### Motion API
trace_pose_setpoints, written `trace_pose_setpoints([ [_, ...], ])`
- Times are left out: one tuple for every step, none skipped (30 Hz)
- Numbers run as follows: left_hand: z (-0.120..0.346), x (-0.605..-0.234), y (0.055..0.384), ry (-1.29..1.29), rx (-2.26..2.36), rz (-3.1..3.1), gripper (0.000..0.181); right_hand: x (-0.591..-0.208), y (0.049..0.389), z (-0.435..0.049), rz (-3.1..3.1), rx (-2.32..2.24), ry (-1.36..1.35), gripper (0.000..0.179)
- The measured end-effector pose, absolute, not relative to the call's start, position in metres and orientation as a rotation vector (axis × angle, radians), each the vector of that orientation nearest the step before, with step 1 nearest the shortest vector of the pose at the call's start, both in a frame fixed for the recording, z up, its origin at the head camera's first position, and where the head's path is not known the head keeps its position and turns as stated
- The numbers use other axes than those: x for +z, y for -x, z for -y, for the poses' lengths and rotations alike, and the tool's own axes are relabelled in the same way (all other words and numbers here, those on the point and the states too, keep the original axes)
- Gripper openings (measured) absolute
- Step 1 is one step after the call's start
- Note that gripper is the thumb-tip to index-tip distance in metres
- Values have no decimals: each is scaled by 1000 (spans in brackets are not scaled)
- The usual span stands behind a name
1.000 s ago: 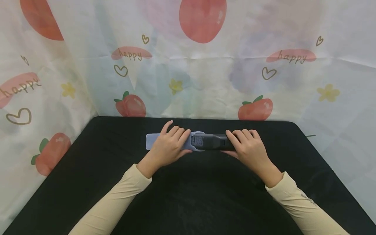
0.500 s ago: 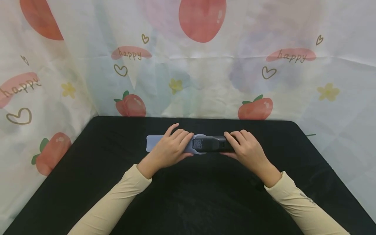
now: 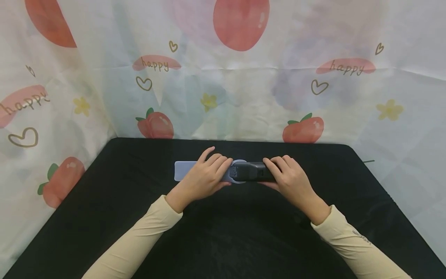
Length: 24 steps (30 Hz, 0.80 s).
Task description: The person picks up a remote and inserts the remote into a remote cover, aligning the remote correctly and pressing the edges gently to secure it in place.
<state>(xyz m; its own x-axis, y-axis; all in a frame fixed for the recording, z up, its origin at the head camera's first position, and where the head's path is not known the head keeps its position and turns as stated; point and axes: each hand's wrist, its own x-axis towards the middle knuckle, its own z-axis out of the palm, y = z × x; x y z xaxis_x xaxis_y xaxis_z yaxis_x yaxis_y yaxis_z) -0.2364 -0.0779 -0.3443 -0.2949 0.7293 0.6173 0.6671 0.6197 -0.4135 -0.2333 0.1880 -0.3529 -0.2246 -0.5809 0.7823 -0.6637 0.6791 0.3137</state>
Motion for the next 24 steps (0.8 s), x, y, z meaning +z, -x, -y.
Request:
trace_pose_setpoints([
  [77, -344, 236, 1095, 98, 2029, 60, -353, 233, -188, 1907, 107, -973, 57],
  [77, -344, 236, 1093, 98, 2030, 59, -353, 234, -188, 1908, 107, -973, 57],
  [76, -344, 236, 1093, 99, 2030, 59, -353, 234, -187, 1912, 105, -974, 57],
  [76, -343, 236, 1092, 98, 2032, 59, -353, 234, -188, 1918, 100, -976, 57],
  [75, -343, 236, 1092, 100, 2033, 59, -353, 233, -188, 1925, 91, -978, 55],
  [74, -343, 236, 1090, 102, 2036, 59, -353, 233, -188, 1933, 83, -980, 53],
  [74, -343, 236, 1089, 103, 2040, 58, -353, 233, -187, 1933, 83, -980, 51],
  [73, -343, 236, 1088, 103, 2043, 59, -353, 233, -186, 1933, 82, -979, 52],
  [72, -343, 235, 1089, 101, 2047, 59, -353, 233, -186, 1943, 74, -980, 54],
  [72, -343, 235, 1089, 99, 2049, 59, -353, 232, -186, 1948, 66, -979, 57],
  [71, -343, 235, 1089, 97, 2050, 59, -353, 232, -186, 1950, 60, -976, 61],
  [71, -343, 235, 1086, 96, 2051, 59, -353, 232, -185, 1950, 58, -974, 64],
  [71, -343, 234, 1080, 91, 2055, 60, -353, 232, -185, 1946, 57, -972, 66],
  [71, -343, 234, 1068, 87, 2060, 61, -353, 232, -185, 1949, 46, -972, 65],
  [72, -344, 234, 1051, 85, 2070, 63, -353, 232, -186, 1952, 28, -967, 64],
  [73, -344, 234, 1026, 87, 2081, 66, -352, 232, -186, 1945, 18, -961, 65],
  [74, -343, 234, 997, 89, 2093, 69, -352, 232, -186, 1936, 12, -955, 64],
  [75, -343, 234, 967, 92, 2102, 72, -352, 232, -186, 1932, 11, -947, 63],
  [77, -343, 234, 940, 95, 2111, 73, -351, 232, -186, 1928, 12, -937, 62],
  [78, -343, 234, 917, 102, 2117, 74, -351, 232, -186, 1928, 13, -925, 60],
  [80, -343, 234, 899, 110, 2120, 73, -351, 232, -186, 1929, 18, -911, 58],
  [81, -342, 235, 889, 116, 2119, 72, -350, 232, -186, 1930, 35, -901, 58],
  [83, -342, 235, 885, 122, 2118, 69, -350, 232, -187, 1933, 50, -891, 58],
  [84, -342, 235, 889, 128, 2115, 67, -350, 232, -187, 1938, 64, -884, 58],
])
